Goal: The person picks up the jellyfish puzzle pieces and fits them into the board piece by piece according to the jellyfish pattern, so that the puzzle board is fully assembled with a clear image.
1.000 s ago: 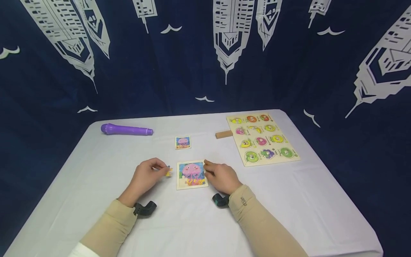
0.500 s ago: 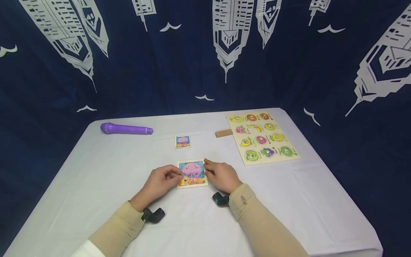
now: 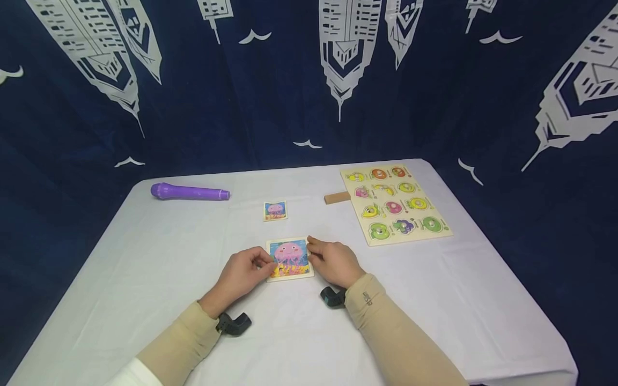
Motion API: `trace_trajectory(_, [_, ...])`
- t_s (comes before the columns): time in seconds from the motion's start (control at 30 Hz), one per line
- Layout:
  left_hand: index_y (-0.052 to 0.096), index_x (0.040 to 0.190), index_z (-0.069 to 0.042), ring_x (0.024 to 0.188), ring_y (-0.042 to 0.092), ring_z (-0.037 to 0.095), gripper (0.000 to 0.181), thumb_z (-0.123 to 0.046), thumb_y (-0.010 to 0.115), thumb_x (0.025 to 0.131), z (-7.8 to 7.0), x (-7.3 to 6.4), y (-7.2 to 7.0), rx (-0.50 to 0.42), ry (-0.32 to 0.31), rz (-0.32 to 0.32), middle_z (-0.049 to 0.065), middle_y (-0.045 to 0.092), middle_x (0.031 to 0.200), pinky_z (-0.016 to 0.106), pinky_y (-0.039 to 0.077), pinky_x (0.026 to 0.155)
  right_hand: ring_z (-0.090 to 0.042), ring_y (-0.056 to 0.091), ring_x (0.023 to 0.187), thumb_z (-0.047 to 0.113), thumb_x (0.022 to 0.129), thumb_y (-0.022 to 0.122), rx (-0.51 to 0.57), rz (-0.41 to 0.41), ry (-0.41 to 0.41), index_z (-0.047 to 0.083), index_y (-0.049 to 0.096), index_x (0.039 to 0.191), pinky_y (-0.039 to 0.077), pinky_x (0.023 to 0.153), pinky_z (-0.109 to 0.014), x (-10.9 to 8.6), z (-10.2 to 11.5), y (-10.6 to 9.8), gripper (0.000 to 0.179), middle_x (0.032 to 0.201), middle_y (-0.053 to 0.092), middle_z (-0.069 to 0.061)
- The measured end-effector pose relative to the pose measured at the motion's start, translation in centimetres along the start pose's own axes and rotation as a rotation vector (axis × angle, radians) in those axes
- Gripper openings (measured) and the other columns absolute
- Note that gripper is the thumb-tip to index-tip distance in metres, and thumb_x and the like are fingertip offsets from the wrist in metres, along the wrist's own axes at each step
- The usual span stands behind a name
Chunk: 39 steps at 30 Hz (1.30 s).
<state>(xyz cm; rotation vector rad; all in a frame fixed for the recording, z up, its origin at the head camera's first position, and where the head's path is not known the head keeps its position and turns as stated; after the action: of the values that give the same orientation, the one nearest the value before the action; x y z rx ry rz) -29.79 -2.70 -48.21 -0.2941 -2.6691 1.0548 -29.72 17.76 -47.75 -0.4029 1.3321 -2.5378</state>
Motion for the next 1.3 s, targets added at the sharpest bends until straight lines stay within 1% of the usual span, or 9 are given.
trace_trajectory(0.23, [0.067, 0.084, -0.027, 0.061, 0.053, 0.006, 0.014, -0.029, 0.079, 0.091, 0.13, 0.09, 0.25, 0.067, 0.0, 0.003, -0.017, 0.063, 0.071, 0.025, 0.041, 0.055, -0.029, 0.054, 0.138, 0.024, 0.101, 0.064, -0.006, 0.007, 0.009, 0.007, 0.065, 0.137, 0.044, 0.111, -0.051, 0.0, -0.07, 0.01, 0.04, 0.152, 0.055, -0.002])
trace_trajectory(0.4, [0.068, 0.085, -0.027, 0.061, 0.052, 0.006, 0.013, -0.029, 0.08, 0.09, 0.11, 0.23, 0.36, 0.08, -0.001, 0.013, -0.017, 0.062, 0.072, 0.025, 0.04, 0.055, -0.029, 0.053, 0.139, 0.024, 0.101, 0.064, -0.003, 0.007, 0.013, 0.007, 0.065, 0.137, 0.044, 0.112, -0.051, -0.03, -0.15, -0.01, 0.04, 0.152, 0.055, -0.002])
trace_trajectory(0.53, [0.07, 0.088, -0.026, 0.066, 0.054, 0.006, 0.011, -0.031, 0.08, 0.09, -0.08, 0.24, 0.32, 0.089, 0.004, 0.017, -0.016, 0.063, 0.076, 0.026, 0.042, 0.058, -0.029, 0.053, 0.138, 0.026, 0.101, 0.065, 0.002, 0.007, 0.017, 0.007, 0.065, 0.137, 0.044, 0.112, -0.05, -0.01, -0.25, 0.0, 0.041, 0.152, 0.055, -0.002])
trace_trajectory(0.7, [0.071, 0.092, -0.025, 0.073, 0.055, 0.007, 0.017, -0.037, 0.082, 0.087, -0.14, 0.14, 0.46, 0.11, -0.004, 0.035, -0.013, 0.063, 0.082, 0.028, 0.045, 0.063, -0.028, 0.053, 0.139, 0.039, 0.097, 0.07, 0.013, 0.011, 0.051, 0.009, 0.065, 0.138, 0.043, 0.113, -0.049, 0.06, -0.61, 0.2, 0.051, 0.152, 0.055, 0.0])
trace_trajectory(0.8, [0.071, 0.092, -0.025, 0.073, 0.056, 0.008, 0.018, -0.037, 0.083, 0.086, -0.07, 0.15, 0.52, 0.115, -0.011, 0.039, -0.012, 0.062, 0.083, 0.029, 0.045, 0.064, -0.027, 0.052, 0.139, 0.045, 0.094, 0.072, 0.019, 0.013, 0.058, 0.01, 0.064, 0.139, 0.044, 0.113, -0.048, 0.1, -0.66, 0.28, 0.058, 0.151, 0.055, 0.0])
trace_trajectory(0.93, [0.072, 0.091, -0.026, 0.074, 0.055, 0.008, 0.016, -0.036, 0.084, 0.087, -0.12, 0.23, 0.5, 0.107, -0.007, 0.036, -0.011, 0.062, 0.083, 0.029, 0.045, 0.064, -0.027, 0.052, 0.139, 0.047, 0.093, 0.073, 0.019, 0.01, 0.048, 0.008, 0.064, 0.139, 0.044, 0.112, -0.048, 0.08, -0.5, 0.2, 0.061, 0.151, 0.055, -0.001])
trace_trajectory(1.1, [0.072, 0.092, -0.026, 0.073, 0.055, 0.007, 0.015, -0.036, 0.083, 0.087, -0.19, 0.26, 0.5, 0.11, -0.007, 0.039, -0.013, 0.062, 0.083, 0.029, 0.045, 0.063, -0.028, 0.054, 0.138, 0.045, 0.094, 0.073, 0.004, 0.0, 0.043, 0.007, 0.064, 0.139, 0.045, 0.111, -0.049, 0.04, -0.31, 0.07, 0.059, 0.151, 0.056, -0.002])
trace_trajectory(1.2, [0.072, 0.093, -0.027, 0.073, 0.055, 0.007, 0.014, -0.035, 0.082, 0.088, -0.19, 0.26, 0.57, 0.112, -0.01, 0.046, -0.013, 0.062, 0.084, 0.029, 0.045, 0.064, -0.028, 0.053, 0.139, 0.046, 0.093, 0.074, 0.003, 0.001, 0.056, 0.008, 0.064, 0.139, 0.045, 0.112, -0.049, 0.07, -0.23, 0.12, 0.061, 0.151, 0.055, -0.002])
trace_trajectory(1.3, [0.074, 0.098, -0.027, 0.078, 0.058, 0.007, 0.014, -0.032, 0.082, 0.088, -0.44, 0.25, 0.58, 0.121, 0.015, 0.041, -0.012, 0.064, 0.089, 0.03, 0.047, 0.066, -0.028, 0.053, 0.139, 0.048, 0.091, 0.075, 0.01, 0.005, 0.075, 0.008, 0.064, 0.139, 0.045, 0.112, -0.049, 0.08, -0.13, 0.17, 0.063, 0.152, 0.055, -0.003])
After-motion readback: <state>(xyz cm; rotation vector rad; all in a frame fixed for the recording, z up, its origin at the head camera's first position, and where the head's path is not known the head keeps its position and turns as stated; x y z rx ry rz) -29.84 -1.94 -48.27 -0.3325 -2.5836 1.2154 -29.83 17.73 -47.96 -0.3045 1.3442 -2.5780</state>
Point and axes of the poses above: each hand's wrist, its own x-axis towards the middle knuckle, its own y-axis out of the palm, z = x × y, the point moved 9 cm from there along x, towards the middle knuckle
